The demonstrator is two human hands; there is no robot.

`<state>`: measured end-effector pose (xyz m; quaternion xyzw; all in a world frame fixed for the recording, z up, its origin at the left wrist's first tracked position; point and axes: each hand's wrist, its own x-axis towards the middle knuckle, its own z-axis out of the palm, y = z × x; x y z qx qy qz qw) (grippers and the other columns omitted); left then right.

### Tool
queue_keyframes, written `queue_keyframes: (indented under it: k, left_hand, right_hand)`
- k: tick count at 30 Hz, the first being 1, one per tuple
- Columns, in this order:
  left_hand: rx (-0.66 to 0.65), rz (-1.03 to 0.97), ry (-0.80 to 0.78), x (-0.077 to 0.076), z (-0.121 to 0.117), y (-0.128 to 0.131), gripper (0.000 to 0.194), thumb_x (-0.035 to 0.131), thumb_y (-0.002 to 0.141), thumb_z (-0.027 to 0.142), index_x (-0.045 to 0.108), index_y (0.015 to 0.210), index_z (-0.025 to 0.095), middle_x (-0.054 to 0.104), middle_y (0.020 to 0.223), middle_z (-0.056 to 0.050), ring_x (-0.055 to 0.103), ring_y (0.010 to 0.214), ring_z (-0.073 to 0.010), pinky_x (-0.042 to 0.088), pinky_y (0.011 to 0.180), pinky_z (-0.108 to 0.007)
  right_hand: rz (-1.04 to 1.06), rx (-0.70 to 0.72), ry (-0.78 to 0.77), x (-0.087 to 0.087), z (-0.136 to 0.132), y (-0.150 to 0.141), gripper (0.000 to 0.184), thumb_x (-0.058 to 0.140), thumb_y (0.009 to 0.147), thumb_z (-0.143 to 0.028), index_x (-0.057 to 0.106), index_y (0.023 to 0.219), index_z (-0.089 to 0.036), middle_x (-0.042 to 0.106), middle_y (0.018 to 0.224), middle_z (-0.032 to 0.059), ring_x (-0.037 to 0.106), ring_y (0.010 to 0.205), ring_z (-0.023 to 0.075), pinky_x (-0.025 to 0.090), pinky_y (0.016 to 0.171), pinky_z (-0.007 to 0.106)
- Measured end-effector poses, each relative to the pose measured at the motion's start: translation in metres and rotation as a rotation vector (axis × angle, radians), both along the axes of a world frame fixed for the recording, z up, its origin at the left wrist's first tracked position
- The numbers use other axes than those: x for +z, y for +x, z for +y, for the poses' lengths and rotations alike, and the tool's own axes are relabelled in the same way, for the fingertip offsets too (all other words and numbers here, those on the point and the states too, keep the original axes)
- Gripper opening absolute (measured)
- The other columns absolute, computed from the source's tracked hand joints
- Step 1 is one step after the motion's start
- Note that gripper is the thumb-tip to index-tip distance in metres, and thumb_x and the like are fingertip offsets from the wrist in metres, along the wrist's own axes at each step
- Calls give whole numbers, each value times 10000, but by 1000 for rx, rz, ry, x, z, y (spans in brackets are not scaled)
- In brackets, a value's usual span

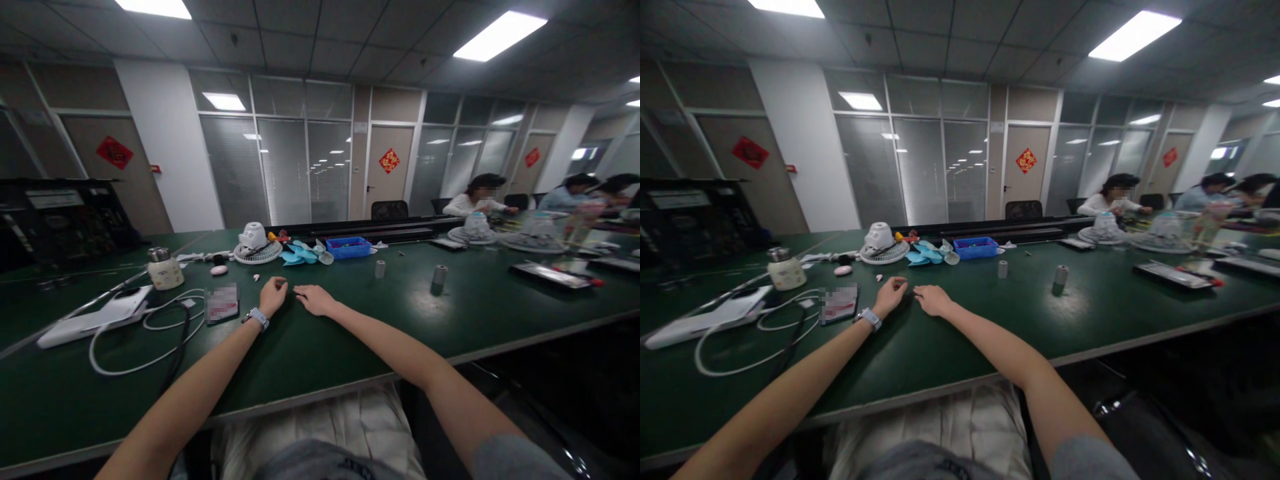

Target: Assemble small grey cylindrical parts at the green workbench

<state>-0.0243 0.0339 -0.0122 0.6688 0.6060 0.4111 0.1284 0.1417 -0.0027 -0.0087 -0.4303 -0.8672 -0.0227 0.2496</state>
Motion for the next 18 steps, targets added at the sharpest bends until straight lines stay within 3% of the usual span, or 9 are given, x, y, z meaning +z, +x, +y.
queue_keyframes:
  k: [3,7,11,15,18]
  left_hand:
    - [-16,12,-4,-1,1,0,297,514,808,336,603,1034,164,655,911,-81,607,812,-183,444,711,-281]
    - [-31,12,-6,-5,6,-3,307,515,808,350,593,1047,174,652,922,-74,603,797,-175,442,685,-272]
    - [-44,23,-20,-5,6,-4,323,516,809,356,588,1064,171,648,929,-76,597,795,-171,440,679,-266]
    - [-39,38,-19,0,0,-1,319,519,806,345,591,1057,161,649,927,-82,598,811,-179,440,696,-276]
    - [-41,32,-30,3,-4,0,313,522,806,335,590,1055,158,650,924,-83,600,808,-176,443,697,-274]
  right_hand:
    - [30,-15,-50,-1,-3,0,308,468,867,-227,641,1122,-211,662,1100,28,606,1020,174,437,906,271]
    - [48,-123,-37,16,-5,24,264,507,844,-216,686,1035,-248,694,1017,-5,636,942,165,454,868,252]
    - [133,-459,99,38,1,87,296,459,866,-224,672,1073,-233,678,1059,37,620,969,193,434,893,287]
    - [228,-841,171,47,10,165,328,436,874,-223,647,1123,-190,666,1069,103,611,968,223,426,877,310]
    - [238,-945,161,43,14,199,324,452,863,-218,652,1115,-177,673,1041,120,616,943,227,434,841,305]
